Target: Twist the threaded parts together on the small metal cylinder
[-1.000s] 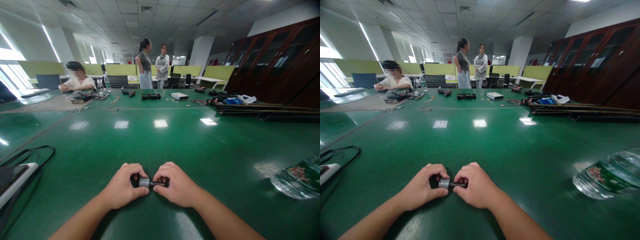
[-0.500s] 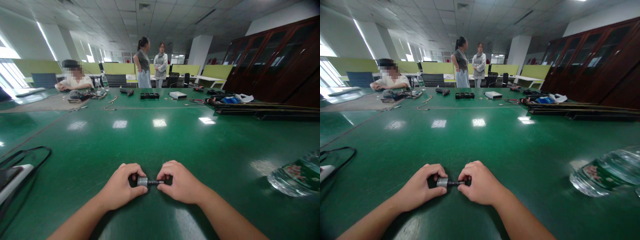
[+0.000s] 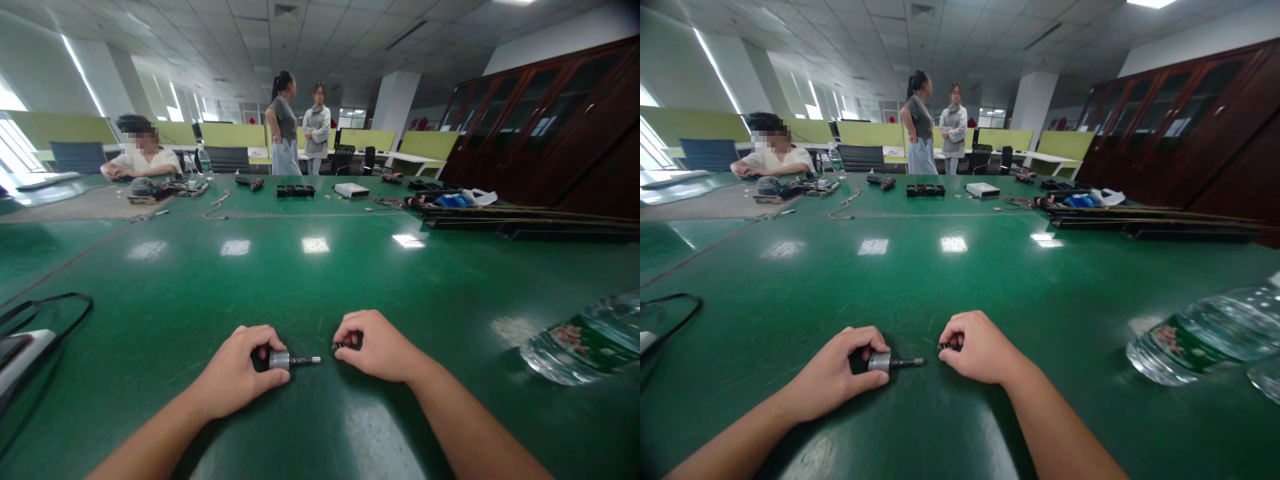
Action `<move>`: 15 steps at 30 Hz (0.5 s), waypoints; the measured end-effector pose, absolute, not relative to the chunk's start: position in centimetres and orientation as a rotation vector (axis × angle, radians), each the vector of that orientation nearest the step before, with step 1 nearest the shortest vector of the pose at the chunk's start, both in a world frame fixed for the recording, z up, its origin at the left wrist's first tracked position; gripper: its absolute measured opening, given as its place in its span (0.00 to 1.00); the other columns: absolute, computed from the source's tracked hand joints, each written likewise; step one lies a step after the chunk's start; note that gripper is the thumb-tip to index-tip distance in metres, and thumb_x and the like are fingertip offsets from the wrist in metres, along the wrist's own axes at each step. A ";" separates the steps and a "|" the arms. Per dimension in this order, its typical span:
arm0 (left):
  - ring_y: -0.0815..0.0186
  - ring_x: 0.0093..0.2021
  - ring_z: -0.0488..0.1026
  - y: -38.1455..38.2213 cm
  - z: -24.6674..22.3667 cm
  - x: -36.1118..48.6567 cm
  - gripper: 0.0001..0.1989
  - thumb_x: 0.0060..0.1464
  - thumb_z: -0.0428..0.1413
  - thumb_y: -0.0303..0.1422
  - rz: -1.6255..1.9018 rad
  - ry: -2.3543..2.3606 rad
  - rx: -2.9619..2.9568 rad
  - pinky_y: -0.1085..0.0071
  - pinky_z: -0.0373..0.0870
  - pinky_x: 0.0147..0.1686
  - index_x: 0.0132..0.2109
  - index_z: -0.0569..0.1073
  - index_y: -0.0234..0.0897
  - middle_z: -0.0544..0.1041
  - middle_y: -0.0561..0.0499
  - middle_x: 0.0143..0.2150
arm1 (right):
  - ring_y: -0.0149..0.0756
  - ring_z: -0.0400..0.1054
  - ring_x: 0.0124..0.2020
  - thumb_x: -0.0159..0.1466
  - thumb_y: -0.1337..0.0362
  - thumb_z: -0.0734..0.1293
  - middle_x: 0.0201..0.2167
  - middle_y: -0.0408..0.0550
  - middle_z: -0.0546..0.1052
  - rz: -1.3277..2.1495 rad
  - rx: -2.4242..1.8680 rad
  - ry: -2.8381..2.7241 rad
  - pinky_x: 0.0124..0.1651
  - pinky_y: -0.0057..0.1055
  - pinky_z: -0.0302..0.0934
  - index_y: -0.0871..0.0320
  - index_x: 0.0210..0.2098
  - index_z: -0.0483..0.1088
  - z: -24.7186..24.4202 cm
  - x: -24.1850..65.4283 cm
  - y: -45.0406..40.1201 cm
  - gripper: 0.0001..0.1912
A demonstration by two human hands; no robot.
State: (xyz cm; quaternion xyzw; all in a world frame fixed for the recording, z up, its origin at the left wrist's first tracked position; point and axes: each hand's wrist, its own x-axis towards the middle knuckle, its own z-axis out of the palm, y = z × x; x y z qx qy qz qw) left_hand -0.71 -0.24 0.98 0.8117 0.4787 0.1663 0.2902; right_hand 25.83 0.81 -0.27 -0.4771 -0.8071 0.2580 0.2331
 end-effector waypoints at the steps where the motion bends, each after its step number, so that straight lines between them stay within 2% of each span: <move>1: 0.62 0.37 0.71 -0.2 1.0 -0.7 0.09 0.49 0.64 0.37 0.444 1.279 2.166 0.68 0.61 0.41 0.36 0.74 0.40 0.77 0.55 0.35 | 0.31 0.66 0.25 0.53 0.71 0.71 0.23 0.42 0.73 0.712 -1.284 -2.234 0.30 0.27 0.58 0.59 0.27 0.77 -0.3 25.7 0.7 0.02; 7: 0.62 0.37 0.71 -0.3 1.0 -0.7 0.09 0.49 0.63 0.37 0.443 1.280 2.177 0.68 0.62 0.41 0.36 0.74 0.40 0.77 0.55 0.35 | 0.32 0.67 0.28 0.53 0.69 0.72 0.24 0.41 0.74 0.672 -1.190 -2.322 0.37 0.31 0.59 0.57 0.29 0.77 -0.2 24.2 -0.1 0.02; 12: 0.63 0.37 0.71 -0.2 0.8 -0.6 0.09 0.49 0.63 0.38 0.454 1.275 2.177 0.68 0.61 0.40 0.37 0.74 0.40 0.78 0.55 0.35 | 0.32 0.67 0.29 0.55 0.67 0.73 0.25 0.41 0.74 0.683 -1.177 -2.293 0.38 0.31 0.58 0.56 0.30 0.78 -0.6 23.4 -0.2 0.02; 15: 0.63 0.37 0.71 -0.2 0.7 -0.7 0.09 0.49 0.63 0.37 0.454 1.279 2.191 0.68 0.61 0.40 0.36 0.74 0.40 0.77 0.55 0.35 | 0.32 0.68 0.31 0.54 0.70 0.73 0.27 0.42 0.75 0.710 -1.158 -2.234 0.38 0.31 0.58 0.55 0.35 0.78 -0.8 22.7 -0.4 0.08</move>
